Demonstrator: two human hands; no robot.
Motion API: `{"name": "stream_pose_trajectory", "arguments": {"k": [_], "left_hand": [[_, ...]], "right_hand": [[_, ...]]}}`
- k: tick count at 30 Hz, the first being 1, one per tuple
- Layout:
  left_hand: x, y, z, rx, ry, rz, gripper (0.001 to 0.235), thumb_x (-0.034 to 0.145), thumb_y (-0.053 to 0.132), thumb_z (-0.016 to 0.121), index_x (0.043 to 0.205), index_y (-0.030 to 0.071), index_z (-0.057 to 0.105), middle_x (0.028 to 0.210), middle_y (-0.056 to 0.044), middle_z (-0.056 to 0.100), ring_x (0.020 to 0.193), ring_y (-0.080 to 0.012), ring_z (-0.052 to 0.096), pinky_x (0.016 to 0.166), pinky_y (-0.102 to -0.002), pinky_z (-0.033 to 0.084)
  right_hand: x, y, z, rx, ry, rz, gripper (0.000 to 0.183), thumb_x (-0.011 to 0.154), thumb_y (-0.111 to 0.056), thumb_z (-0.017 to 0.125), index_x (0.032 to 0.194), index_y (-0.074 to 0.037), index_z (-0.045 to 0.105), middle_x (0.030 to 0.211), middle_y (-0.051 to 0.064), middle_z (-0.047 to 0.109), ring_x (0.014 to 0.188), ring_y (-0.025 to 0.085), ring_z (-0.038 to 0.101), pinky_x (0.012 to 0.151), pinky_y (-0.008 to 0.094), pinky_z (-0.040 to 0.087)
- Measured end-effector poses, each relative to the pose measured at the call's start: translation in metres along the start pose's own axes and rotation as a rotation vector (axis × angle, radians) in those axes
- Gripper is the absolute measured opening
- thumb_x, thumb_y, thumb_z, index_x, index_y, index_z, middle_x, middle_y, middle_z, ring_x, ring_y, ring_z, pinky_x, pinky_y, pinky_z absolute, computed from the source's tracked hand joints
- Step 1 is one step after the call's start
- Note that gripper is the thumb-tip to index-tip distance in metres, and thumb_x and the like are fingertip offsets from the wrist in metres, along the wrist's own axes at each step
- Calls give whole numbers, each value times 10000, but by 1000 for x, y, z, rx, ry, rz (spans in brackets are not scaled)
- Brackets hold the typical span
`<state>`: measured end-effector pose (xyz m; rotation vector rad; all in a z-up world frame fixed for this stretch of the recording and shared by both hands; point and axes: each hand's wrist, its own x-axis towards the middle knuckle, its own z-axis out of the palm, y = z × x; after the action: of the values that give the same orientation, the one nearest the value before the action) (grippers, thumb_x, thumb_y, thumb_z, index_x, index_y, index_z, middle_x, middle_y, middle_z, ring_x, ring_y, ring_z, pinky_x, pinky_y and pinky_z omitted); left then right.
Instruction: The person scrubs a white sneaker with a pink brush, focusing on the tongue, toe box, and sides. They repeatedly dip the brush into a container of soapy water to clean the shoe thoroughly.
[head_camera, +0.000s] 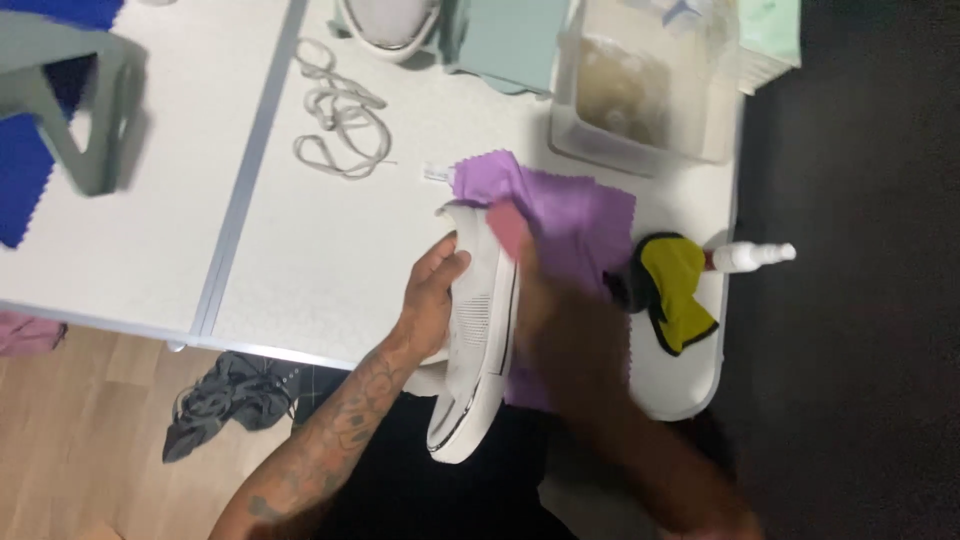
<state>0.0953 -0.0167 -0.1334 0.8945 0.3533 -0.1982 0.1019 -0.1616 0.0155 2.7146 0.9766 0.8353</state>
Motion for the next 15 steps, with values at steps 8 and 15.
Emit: {"name": "stream_pose_trajectory", "arguments": {"k": [8,15], "left_hand": [[-4,-6,10,34,97,-31,813,877,354,590,1550,1,300,1635,-160,336,1516,-264,308,1231,-392,231],[-25,17,23,14,-75,92,360,1031,276,495,1278,37,601,1085,-116,701,952,-189,643,951,-397,551]], "right_hand": [[-19,-15,-21,4,-164,203,456,1026,-584,529,1340,-280,660,762,-66,625,340,89,357,278,294,276],[-20,7,60,-65,260,138,194,926,-294,701,1080,-267,816,599,0,557,411,188,492,445,326,408]]}}
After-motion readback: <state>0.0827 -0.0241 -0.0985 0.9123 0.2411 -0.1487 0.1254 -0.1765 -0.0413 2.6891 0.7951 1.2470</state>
